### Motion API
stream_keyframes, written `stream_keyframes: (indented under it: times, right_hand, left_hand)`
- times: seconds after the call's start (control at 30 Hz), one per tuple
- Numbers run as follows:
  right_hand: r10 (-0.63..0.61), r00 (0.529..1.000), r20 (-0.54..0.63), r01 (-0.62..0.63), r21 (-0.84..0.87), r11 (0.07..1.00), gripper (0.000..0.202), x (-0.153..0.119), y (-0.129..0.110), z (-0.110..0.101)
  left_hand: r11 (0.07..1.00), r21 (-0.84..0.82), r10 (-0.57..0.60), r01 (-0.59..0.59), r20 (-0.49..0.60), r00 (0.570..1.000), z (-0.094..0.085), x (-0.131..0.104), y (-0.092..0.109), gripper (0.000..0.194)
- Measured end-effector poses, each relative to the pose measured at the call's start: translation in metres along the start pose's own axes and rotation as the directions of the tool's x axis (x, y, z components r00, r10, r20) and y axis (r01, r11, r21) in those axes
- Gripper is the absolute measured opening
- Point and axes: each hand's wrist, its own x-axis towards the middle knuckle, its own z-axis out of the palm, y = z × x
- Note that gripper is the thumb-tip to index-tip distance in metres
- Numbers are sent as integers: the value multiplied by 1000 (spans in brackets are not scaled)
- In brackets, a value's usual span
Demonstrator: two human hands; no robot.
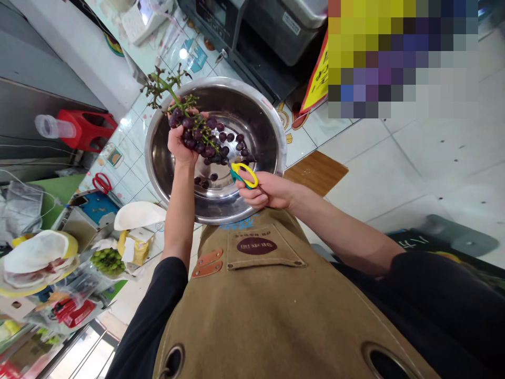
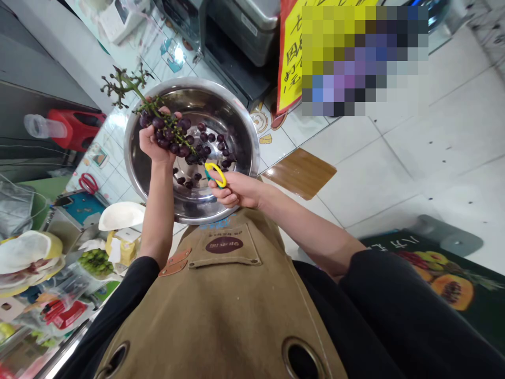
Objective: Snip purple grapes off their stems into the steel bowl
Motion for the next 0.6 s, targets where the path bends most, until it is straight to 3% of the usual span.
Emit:
stream_keyframes:
  times: [0.1,0.33,0.43,0.6]
  right_hand:
    - [15,1000,2,-15,17,1000,54,-2,-2,5]
    - [-50,993,106,44,56,997,44,-3,3,2]
    - [-65,997,52,64,23,998,46,-3,5,10]
    - [9,997,-80,-13,-52,999,60,-15,6,24]
  left_hand:
    - [1000,1,0,0,-11,1000,-4,0,0,65]
    - [992,93,87,-87,12,996,-11,-1,9,64]
    - [993,95,62,-63,14,998,-8,-1,10,63]
    - [987,135,83,-82,2,997,-10,11,7,68]
